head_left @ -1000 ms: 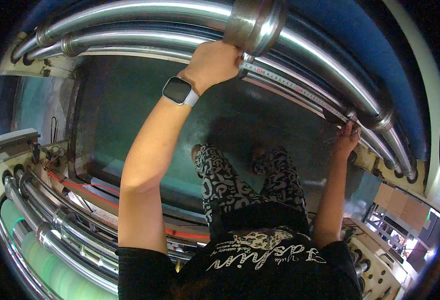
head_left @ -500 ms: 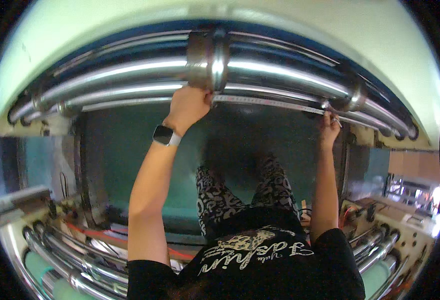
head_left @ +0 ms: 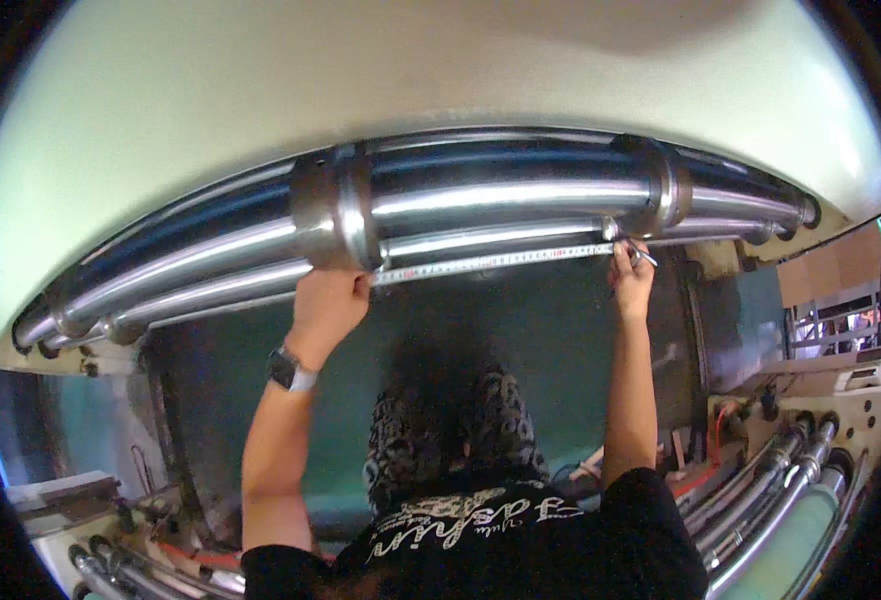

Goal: The person uses a tape measure to measure the length of several horizontal metal pipes mounted on a wall. They extend the tape measure along the pipes, hold it in place with one hand, and use a pen in the other hand to mark or record the measurements.

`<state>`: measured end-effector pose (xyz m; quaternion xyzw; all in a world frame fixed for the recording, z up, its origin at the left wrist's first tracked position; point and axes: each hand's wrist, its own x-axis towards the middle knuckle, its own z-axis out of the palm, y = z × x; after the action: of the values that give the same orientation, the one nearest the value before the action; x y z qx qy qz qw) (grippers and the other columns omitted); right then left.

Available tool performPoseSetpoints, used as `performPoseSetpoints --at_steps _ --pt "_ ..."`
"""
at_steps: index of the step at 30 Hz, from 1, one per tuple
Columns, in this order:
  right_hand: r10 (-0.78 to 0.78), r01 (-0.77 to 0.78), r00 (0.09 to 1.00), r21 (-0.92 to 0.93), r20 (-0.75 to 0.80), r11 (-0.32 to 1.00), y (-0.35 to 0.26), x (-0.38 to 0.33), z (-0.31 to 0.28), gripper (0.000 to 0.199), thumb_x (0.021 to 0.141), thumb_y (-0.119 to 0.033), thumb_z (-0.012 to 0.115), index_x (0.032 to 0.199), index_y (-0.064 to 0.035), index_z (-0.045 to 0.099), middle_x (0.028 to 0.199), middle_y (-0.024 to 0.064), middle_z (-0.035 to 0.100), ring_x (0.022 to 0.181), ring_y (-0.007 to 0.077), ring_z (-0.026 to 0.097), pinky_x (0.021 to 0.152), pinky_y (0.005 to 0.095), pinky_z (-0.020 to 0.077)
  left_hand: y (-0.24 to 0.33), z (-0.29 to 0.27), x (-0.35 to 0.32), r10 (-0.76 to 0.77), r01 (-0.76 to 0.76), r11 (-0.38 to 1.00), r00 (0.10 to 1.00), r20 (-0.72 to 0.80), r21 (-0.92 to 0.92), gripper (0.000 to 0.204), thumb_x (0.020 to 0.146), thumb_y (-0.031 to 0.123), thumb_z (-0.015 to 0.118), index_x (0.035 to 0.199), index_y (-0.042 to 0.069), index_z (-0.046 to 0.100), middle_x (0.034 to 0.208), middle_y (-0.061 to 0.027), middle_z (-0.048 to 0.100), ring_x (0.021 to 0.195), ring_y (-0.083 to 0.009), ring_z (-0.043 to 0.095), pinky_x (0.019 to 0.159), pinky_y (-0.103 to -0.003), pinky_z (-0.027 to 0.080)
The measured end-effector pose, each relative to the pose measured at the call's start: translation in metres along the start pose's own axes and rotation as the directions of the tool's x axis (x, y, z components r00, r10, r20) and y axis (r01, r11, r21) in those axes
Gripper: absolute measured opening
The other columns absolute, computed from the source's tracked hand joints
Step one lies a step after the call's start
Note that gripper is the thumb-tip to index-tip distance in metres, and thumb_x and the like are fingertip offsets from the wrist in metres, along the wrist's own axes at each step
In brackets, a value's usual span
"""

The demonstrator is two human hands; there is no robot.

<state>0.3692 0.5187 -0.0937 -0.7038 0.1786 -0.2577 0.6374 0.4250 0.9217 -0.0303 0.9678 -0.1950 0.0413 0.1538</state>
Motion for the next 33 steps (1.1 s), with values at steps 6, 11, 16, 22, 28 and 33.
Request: performPoseSetpoints --at_steps 6,11,16,22,28,33 --pt "-0.127 0.132 0.990 -0.101 0.055 0.986 0.004 0.007 -0.007 0.011 0.081 -0.014 0.056 0.077 -0.0091 0.047 0.053 -0.0054 0.040 0.043 0.0036 0.034 0.038 0.0188 0.0272 -0.004 0.013 0.001 0.071 -0.073 0.995 0.997 -0.029 -0.075 0.007 0.072 0.009 0.055 0.075 0.005 0.060 0.064 -0.0150 0.057 0.059 -0.0303 0.056 0.054 -0.036 0.044" --pt "-0.278 0.303 0.947 -0.164 0.163 0.939 -0.009 0.020 -0.006 0.014 0.081 -0.020 0.057 0.076 -0.0089 0.050 0.052 -0.0061 0.037 0.043 0.0044 0.033 0.039 0.0196 0.0258 -0.004 0.001 -0.008 0.080 -0.123 0.928 0.988 -0.135 -0.352 0.009 0.074 0.003 0.051 0.066 0.000 0.054 0.053 -0.0057 0.052 0.052 -0.0129 0.052 0.048 -0.029 0.038" --pt "-0.259 0.270 0.940 -0.019 0.221 0.963 -0.032 0.032 -0.009 0.013 0.082 -0.021 0.056 0.078 -0.0094 0.051 0.054 -0.0078 0.037 0.044 0.0012 0.031 0.036 0.0169 0.0201 -0.008 -0.025 0.013 0.193 -0.191 0.960 0.981 -0.009 -0.205 0.020 0.079 0.012 0.049 0.062 0.002 0.052 0.054 -0.0015 0.050 0.052 -0.0099 0.046 0.052 -0.024 0.036" --pt "-0.259 0.274 0.944 -0.047 0.205 0.961 -0.033 0.030 -0.021 0.014 0.083 -0.019 0.054 0.080 -0.0119 0.043 0.058 -0.0078 0.033 0.043 0.0010 0.029 0.034 0.0159 0.0205 -0.010 -0.019 0.021 0.232 -0.234 0.939 0.972 -0.035 -0.251 0.021 0.079 0.013 0.052 0.062 0.001 0.054 0.054 -0.0032 0.055 0.053 -0.0088 0.050 0.052 -0.026 0.040" --pt "-0.351 0.366 0.918 -0.055 0.183 0.929 -0.007 0.036 -0.026 0.014 0.085 -0.020 0.053 0.082 -0.0099 0.044 0.052 -0.0061 0.032 0.039 0.0020 0.027 0.034 0.0174 0.0212 -0.007 -0.002 0.012 0.273 -0.295 0.954 0.928 -0.253 -0.052 0.019 0.077 0.012 0.054 0.064 -0.001 0.055 0.053 -0.0098 0.053 0.050 -0.0143 0.051 0.049 -0.029 0.040" --pt "-0.427 0.446 0.883 -0.068 0.193 0.892 0.002 0.035 -0.027 0.013 0.086 -0.020 0.050 0.084 -0.0084 0.046 0.052 -0.0055 0.034 0.039 0.0021 0.028 0.034 0.0172 0.0212 -0.001 -0.002 0.005 0.276 -0.285 0.959 0.916 -0.290 0.013 0.017 0.076 0.013 0.055 0.065 0.000 0.055 0.055 -0.0115 0.055 0.050 -0.0168 0.051 0.050 -0.030 0.040"
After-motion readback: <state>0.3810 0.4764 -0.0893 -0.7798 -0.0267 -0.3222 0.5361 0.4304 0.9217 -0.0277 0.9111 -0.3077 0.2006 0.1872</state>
